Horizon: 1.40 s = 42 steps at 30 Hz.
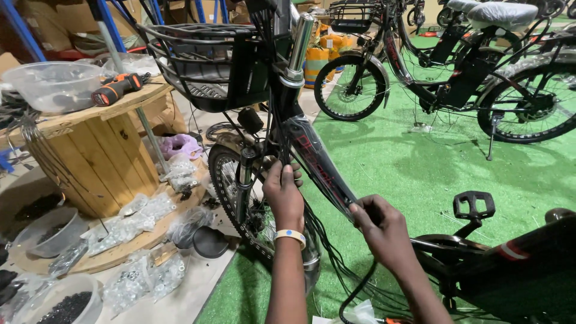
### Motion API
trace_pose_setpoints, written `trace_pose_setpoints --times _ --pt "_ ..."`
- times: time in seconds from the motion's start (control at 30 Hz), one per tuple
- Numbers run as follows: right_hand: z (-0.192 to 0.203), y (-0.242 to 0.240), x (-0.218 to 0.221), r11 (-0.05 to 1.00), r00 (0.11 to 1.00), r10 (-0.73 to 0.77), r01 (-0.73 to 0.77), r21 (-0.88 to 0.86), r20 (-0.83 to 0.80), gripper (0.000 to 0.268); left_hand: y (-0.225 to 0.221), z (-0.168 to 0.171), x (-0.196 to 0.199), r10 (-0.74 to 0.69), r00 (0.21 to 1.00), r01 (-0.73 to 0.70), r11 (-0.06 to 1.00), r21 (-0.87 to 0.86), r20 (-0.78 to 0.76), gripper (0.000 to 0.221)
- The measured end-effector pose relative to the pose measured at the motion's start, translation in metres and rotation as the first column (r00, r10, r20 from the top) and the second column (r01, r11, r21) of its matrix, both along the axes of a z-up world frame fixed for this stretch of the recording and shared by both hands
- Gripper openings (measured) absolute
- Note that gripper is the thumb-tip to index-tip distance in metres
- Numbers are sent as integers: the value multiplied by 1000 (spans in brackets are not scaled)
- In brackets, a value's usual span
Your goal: Securing electrical wiring on a bicycle frame using cable ties and scissors.
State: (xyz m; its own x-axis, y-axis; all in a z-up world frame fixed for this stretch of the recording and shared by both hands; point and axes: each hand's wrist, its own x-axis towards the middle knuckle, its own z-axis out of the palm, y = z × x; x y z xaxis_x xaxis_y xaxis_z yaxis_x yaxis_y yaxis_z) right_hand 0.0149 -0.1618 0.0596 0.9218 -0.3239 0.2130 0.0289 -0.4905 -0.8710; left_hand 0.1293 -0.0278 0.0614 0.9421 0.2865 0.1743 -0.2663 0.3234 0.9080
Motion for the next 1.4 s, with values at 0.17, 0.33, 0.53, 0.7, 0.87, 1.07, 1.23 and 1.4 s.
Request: trace_pose_setpoints --times 0.17,0.33,0.53,0.7,0.87,1.07,1.23,1.4 --pt "25 23 3 990 977 74 -96 101 199 22 -1 -13 8 -49 993 64 986 -152 103 15" --pt "49 44 44 967 885 131 -214 141 446 18 -1 8 -14 -27 987 88 916 -391 159 34" --pt "42 74 94 946 868 210 -296 130 449 17 -5 -10 11 117 985 -67 938 -341 126 12" --pt "35 76 102 981 911 169 -194 28 377 18 6 -7 7 174 965 -134 970 -202 195 12" --pt "47 80 95 969 928 137 -54 -241 346 20 12 -1 -10 190 915 -182 982 -55 355 28" --pt "55 81 101 902 943 144 0 -433 299 20 19 0 -3 134 884 -159 987 17 448 28" --pt "53 84 101 889 950 137 7 -457 280 22 11 -2 1 279 896 -314 948 48 347 10" --pt "42 82 99 852 867 213 61 -520 451 17 -4 -26 34 373 888 -371 927 -61 269 8"
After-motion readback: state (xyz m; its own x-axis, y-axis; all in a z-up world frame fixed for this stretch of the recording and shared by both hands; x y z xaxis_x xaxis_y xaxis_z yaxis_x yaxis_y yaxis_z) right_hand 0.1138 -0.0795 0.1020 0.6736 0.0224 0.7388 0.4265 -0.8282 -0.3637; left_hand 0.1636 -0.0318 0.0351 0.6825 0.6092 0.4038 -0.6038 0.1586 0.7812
